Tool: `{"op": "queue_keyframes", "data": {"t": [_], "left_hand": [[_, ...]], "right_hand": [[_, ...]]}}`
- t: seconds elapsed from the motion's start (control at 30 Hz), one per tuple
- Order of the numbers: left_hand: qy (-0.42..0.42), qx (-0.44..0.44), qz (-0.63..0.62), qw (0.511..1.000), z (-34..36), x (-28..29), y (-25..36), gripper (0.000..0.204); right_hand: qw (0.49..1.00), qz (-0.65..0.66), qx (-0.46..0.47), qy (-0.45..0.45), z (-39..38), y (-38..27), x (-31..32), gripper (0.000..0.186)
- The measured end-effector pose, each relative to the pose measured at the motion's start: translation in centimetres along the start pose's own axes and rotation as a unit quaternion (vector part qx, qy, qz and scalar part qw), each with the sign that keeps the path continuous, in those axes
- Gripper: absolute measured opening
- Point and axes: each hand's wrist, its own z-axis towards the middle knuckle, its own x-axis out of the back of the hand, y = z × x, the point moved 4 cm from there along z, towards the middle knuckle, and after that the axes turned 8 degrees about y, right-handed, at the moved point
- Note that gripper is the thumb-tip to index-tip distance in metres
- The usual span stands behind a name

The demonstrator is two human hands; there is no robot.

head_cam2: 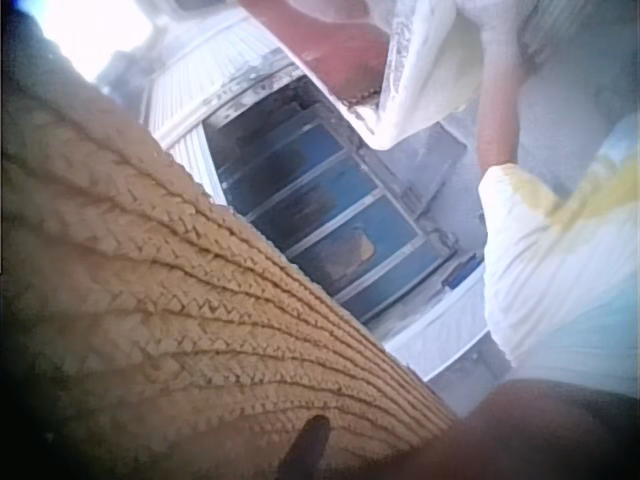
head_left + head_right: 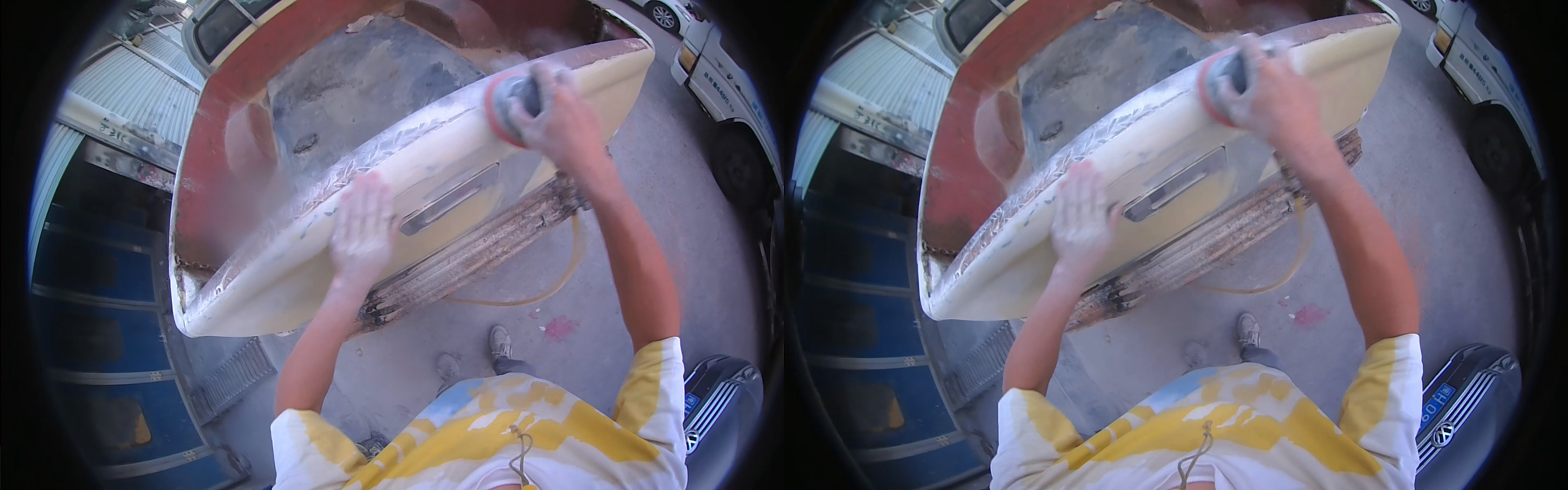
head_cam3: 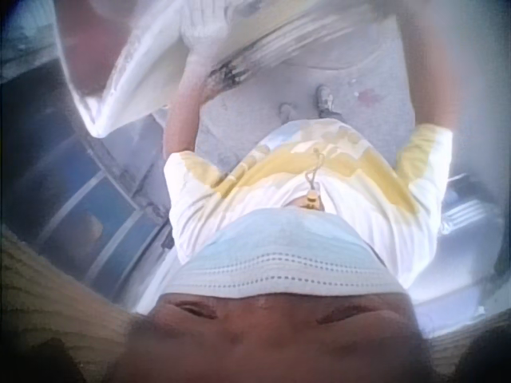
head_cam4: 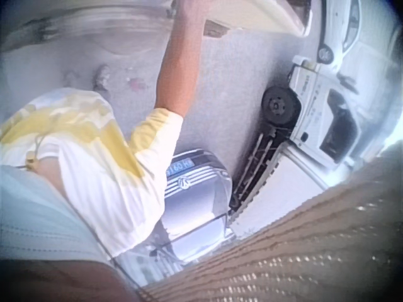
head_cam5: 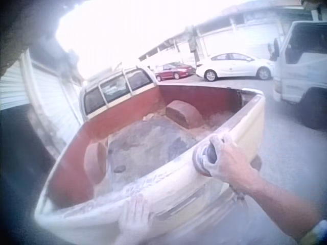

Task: The person uses a pneumatic orbital sander to smooth the surface of a detached car door resting on a wooden support. They move the sander across the door panel, then briefly change the sanding disc before continuing to sand the door edges and lower sections.

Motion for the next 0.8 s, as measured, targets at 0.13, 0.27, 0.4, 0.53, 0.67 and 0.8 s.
{"op": "queue_keyframes", "data": {"t": [0.13, 0.27, 0.4, 0.53, 0.67, 0.8], "left_hand": [[-0.006, 0.054, 0.053, 0.997, -6.6, 2.2, -5.0, 0.072], [-0.022, 0.082, 0.063, 0.994, -10.6, 4.0, -8.1, 0.082], [-0.017, 0.107, 0.103, 0.989, -13.7, 5.2, -10.3, 0.085], [-0.006, 0.138, 0.146, 0.979, -16.8, 7.0, -13.0, 0.084], [-0.011, 0.155, 0.151, 0.976, -18.6, 8.4, -15.0, 0.082], [0.018, 0.165, 0.123, 0.978, -18.3, 8.2, -14.8, 0.080]], "right_hand": [[0.990, 0.074, 0.101, -0.058, -4.2, -9.5, -1.7, 0.038], [0.970, 0.111, 0.184, -0.114, -7.0, -18.9, -4.0, 0.035], [0.966, 0.104, 0.220, -0.083, -7.9, -22.1, -5.1, 0.033], [0.978, 0.105, 0.163, -0.077, -4.8, -14.5, -4.0, 0.039], [0.997, 0.028, 0.051, -0.044, 0.4, -1.9, -0.9, 0.046], [0.998, -0.029, -0.044, 0.036, 2.5, 5.7, 1.2, 0.050]]}}
